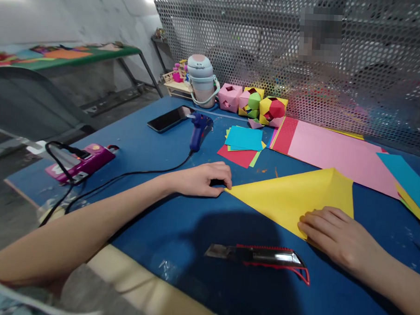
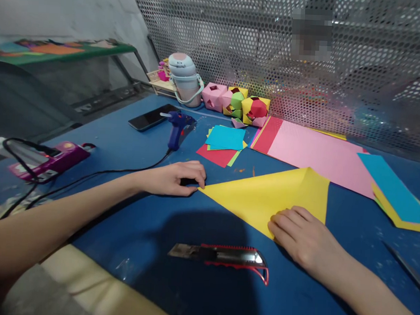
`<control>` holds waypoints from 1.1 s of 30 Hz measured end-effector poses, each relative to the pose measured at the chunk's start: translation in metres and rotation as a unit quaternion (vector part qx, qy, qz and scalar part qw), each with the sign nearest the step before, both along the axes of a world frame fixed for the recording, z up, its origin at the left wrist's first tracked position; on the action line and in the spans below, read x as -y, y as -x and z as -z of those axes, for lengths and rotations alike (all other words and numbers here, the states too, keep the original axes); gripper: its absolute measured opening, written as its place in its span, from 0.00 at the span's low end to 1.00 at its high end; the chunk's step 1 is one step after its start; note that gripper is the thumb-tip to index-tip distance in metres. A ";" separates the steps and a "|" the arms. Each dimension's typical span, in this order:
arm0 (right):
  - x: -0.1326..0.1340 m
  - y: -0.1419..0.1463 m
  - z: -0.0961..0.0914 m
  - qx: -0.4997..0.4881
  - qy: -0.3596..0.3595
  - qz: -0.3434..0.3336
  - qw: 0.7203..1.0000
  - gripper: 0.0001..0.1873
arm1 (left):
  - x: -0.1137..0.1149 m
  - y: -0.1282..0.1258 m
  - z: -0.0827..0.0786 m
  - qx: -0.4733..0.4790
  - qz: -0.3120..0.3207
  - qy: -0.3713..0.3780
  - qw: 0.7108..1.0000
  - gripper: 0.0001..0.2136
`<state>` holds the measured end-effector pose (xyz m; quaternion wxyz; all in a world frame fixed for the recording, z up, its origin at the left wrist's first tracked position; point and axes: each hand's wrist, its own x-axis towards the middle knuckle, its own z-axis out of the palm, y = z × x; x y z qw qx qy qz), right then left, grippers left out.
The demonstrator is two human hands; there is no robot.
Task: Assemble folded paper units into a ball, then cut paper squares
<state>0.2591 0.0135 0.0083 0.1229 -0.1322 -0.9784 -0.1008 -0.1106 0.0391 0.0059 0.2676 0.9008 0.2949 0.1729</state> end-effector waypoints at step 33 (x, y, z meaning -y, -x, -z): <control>0.008 0.007 -0.010 0.046 0.017 0.015 0.999 0.13 | 0.000 0.004 0.001 -0.031 -0.024 0.028 0.999 0.08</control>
